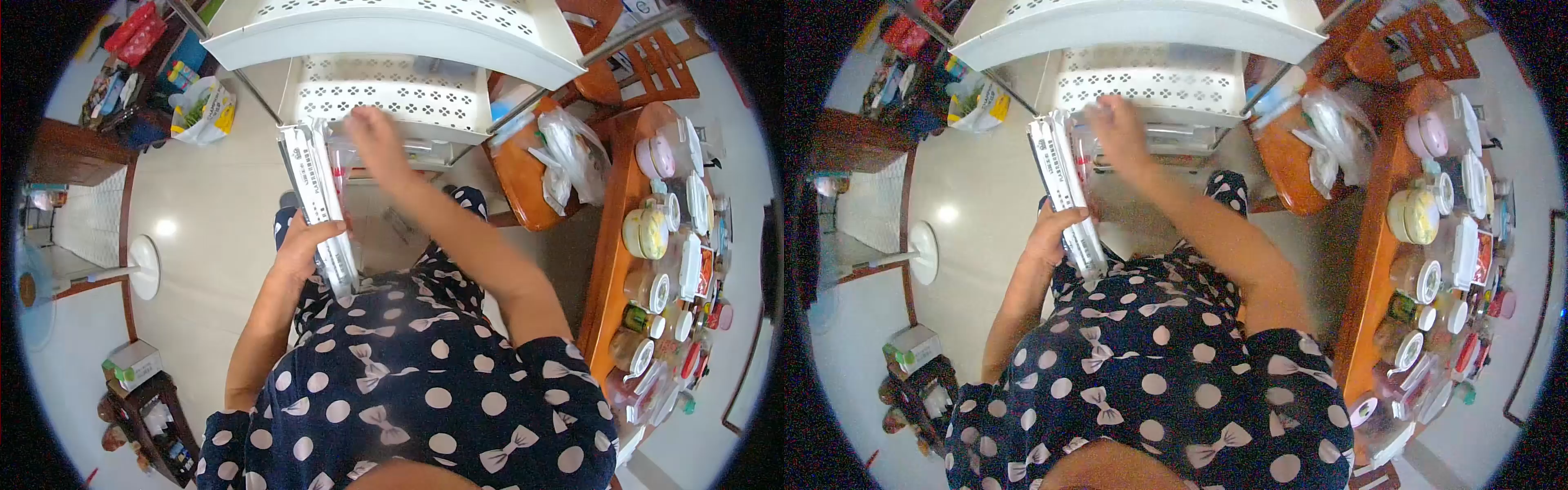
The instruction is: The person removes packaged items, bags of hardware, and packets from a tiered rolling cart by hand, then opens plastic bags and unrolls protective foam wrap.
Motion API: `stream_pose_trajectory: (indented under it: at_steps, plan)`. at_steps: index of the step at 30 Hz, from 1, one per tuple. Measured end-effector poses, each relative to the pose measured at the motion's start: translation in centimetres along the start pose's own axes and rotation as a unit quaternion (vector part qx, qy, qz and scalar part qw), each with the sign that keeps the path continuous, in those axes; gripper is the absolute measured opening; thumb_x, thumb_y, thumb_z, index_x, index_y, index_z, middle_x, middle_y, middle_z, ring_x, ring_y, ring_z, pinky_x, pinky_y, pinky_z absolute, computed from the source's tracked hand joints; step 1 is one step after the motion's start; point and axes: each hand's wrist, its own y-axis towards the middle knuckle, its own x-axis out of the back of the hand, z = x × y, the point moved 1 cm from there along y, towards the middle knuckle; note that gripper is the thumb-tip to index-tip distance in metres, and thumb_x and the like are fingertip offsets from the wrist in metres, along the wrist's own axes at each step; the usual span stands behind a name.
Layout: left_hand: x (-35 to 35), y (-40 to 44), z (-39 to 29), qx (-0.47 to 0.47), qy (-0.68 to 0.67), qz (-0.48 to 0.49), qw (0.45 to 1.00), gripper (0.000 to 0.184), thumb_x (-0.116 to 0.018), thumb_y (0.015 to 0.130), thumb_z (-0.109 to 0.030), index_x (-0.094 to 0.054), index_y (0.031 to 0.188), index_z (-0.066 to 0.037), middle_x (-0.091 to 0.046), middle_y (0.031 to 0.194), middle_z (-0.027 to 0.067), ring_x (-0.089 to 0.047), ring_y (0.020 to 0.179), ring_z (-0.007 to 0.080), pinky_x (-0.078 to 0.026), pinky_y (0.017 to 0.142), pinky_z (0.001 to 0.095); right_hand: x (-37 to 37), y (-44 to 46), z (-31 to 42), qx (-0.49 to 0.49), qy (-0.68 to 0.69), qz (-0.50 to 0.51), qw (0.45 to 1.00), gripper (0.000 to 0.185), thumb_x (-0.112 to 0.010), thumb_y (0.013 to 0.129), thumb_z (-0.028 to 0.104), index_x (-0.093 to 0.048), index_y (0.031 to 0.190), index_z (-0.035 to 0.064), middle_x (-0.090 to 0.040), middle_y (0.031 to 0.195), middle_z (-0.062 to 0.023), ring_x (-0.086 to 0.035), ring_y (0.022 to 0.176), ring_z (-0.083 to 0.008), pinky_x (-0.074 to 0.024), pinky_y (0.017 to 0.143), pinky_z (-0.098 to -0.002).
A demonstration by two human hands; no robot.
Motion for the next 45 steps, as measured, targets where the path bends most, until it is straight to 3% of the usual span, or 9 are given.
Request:
stream_pose_trajectory:
  at_steps: [9,17,20,26,30,32,35,40,45]
  plan:
    - [2.7,0.0,1.2,0.017,-0.012,-0.025,0.999,0.040,-0.067,0.065,-0.006,-0.055,0.103,0.001,-0.062,0.084,0.0109,-0.062,0.073,0.0214,-0.050,0.070,0.0322,10.3,17.1,-10.8,0.056,-0.563,0.013,0.825,0.061,-0.062,0.081,0.035,-0.043,0.132,0.0078,-0.042,0.136,-0.0183,-0.041,0.123,-0.0350,-0.0376,0.099,-0.0444]
    - [2.4,0.2,1.0,0.025,0.002,-0.030,0.999,0.037,-0.065,0.063,-0.011,-0.055,0.097,0.001,-0.059,0.081,0.0112,-0.059,0.073,0.0218,-0.048,0.073,0.0341,11.1,16.8,-13.9,0.118,-0.618,0.004,0.777,0.061,-0.064,0.078,0.036,-0.046,0.130,0.0081,-0.049,0.128,-0.0176,-0.045,0.118,-0.0351,-0.0390,0.097,-0.0435]
    - [2.6,0.4,1.3,0.025,-0.025,-0.018,0.999,0.036,-0.068,0.066,-0.010,-0.057,0.098,-0.001,-0.062,0.081,0.0099,-0.061,0.072,0.0204,-0.048,0.070,0.0320,9.8,14.5,-10.5,0.204,-0.566,-0.039,0.798,0.060,-0.065,0.077,0.037,-0.049,0.127,0.0079,-0.054,0.122,-0.0171,-0.048,0.115,-0.0347,-0.0402,0.096,-0.0430]
    - [2.4,0.2,0.7,0.005,-0.027,0.000,1.000,0.036,-0.067,0.066,-0.008,-0.057,0.099,0.000,-0.062,0.083,0.0106,-0.062,0.073,0.0216,-0.049,0.070,0.0325,10.3,10.5,-3.5,0.099,-0.385,0.058,0.916,0.049,-0.064,0.081,0.030,-0.053,0.122,0.0054,-0.059,0.114,-0.0160,-0.057,0.103,-0.0303,-0.0468,0.086,-0.0385]
    - [1.9,-0.3,0.2,-0.003,-0.047,-0.002,0.999,0.036,-0.066,0.067,-0.007,-0.056,0.101,0.001,-0.062,0.085,0.0114,-0.062,0.075,0.0220,-0.050,0.072,0.0329,12.1,8.6,-0.9,-0.084,-0.021,0.165,0.982,0.040,-0.052,0.092,0.025,-0.050,0.123,0.0005,-0.058,0.117,-0.0188,-0.058,0.106,-0.0261,-0.0476,0.088,-0.0373]
    - [1.6,-0.7,0.2,-0.001,-0.057,-0.013,0.998,0.037,-0.065,0.068,-0.006,-0.056,0.103,0.001,-0.062,0.086,0.0118,-0.062,0.076,0.0222,-0.050,0.072,0.0330,12.2,5.7,2.5,-0.174,0.305,0.175,0.920,0.039,-0.046,0.096,0.024,-0.046,0.126,-0.0016,-0.057,0.119,-0.0201,-0.056,0.110,-0.0255,-0.0468,0.092,-0.0385]
    - [1.2,-1.3,0.1,0.003,-0.058,-0.006,0.998,0.036,-0.063,0.069,-0.005,-0.055,0.104,0.000,-0.062,0.088,0.0122,-0.062,0.077,0.0232,-0.051,0.072,0.0338,12.2,3.0,2.7,-0.167,0.420,0.227,0.863,0.040,-0.042,0.098,0.022,-0.040,0.130,-0.0014,-0.055,0.122,-0.0215,-0.053,0.116,-0.0290,-0.0432,0.098,-0.0422]
    - [0.7,-1.8,-0.2,-0.021,-0.059,0.028,0.998,0.061,-0.068,0.069,-0.011,-0.042,0.124,-0.003,-0.060,0.102,0.0169,-0.061,0.080,0.0226,-0.054,0.067,0.0351,10.9,-0.5,3.3,-0.220,0.480,0.232,0.817,0.040,-0.045,0.095,0.019,-0.040,0.130,-0.0009,-0.054,0.122,-0.0160,-0.053,0.115,-0.0289,-0.0422,0.098,-0.0435]
    - [-2.3,-2.1,-2.1,-0.101,-0.102,0.030,0.989,0.058,-0.064,0.073,-0.010,-0.045,0.126,0.002,-0.060,0.110,0.0175,-0.063,0.084,0.0230,-0.055,0.072,0.0360,7.8,-4.4,4.0,-0.228,0.400,0.188,0.868,0.038,-0.052,0.089,0.013,-0.046,0.125,-0.0007,-0.058,0.113,-0.0095,-0.058,0.102,-0.0213,-0.0464,0.091,-0.0357]
